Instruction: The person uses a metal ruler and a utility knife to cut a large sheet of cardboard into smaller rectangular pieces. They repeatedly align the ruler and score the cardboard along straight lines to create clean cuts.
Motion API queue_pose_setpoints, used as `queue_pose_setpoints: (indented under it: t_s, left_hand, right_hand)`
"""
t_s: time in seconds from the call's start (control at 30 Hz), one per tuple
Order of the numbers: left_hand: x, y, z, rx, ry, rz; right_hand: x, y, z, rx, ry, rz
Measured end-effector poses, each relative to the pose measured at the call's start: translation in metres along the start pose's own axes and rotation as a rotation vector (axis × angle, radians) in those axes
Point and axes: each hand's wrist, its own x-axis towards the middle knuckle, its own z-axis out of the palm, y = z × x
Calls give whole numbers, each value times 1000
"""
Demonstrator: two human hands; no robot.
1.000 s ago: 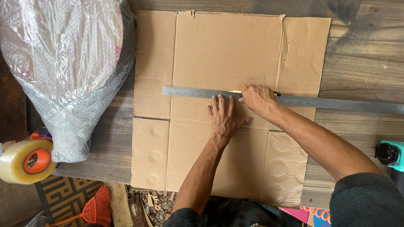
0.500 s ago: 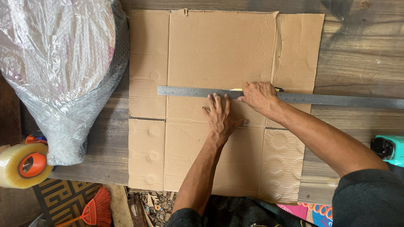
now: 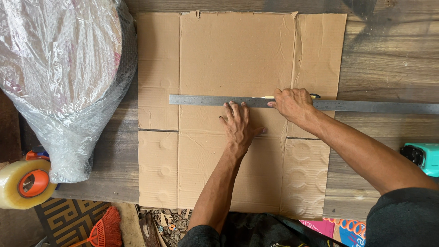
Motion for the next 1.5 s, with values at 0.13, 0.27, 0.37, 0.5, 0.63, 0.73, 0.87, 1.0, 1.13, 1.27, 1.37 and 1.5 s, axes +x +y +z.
queue_pose_setpoints:
  t_s: [0.13, 0.27, 0.37, 0.5, 0.63, 0.73, 0.87, 1.0, 1.13, 1.27, 1.37, 1.5]
  left_hand:
    - [-2, 1, -1, 5, -9, -1]
    - [2, 1, 3, 16, -15, -12]
    - [3, 5, 7, 37, -17, -20]
    - [6, 6, 10, 43, -16, -21]
    - [8, 11, 7, 95, -26, -17]
    - [8, 18, -4, 228, -71, 56]
    - [16, 20, -3, 295, -108, 108]
    - [26, 36, 10, 322, -104, 164]
    - [15, 51, -3, 311, -60, 178]
    - [9, 58, -17, 224, -169, 163]
    - [11, 62, -19, 176, -208, 123]
    - [11, 64, -23, 128, -232, 89]
  right_hand:
    - [-6, 12, 15, 2, -10, 18]
    - [-12, 24, 25, -25, -4, 46]
    - [-15, 26, 29, -34, 6, 55]
    - [-13, 28, 39, 14, 28, 58]
    - [-13, 28, 47, 16, 17, 80]
    - [-13, 29, 51, 37, 31, 89]
    - [-14, 30, 57, 89, 38, 80]
    - [-13, 30, 57, 77, 62, 66]
    - [-12, 31, 67, 83, 84, 69]
    - [-15, 29, 59, 27, 111, 61]
    - [-13, 32, 61, -17, 130, 42]
    - [-15, 30, 66, -56, 163, 43]
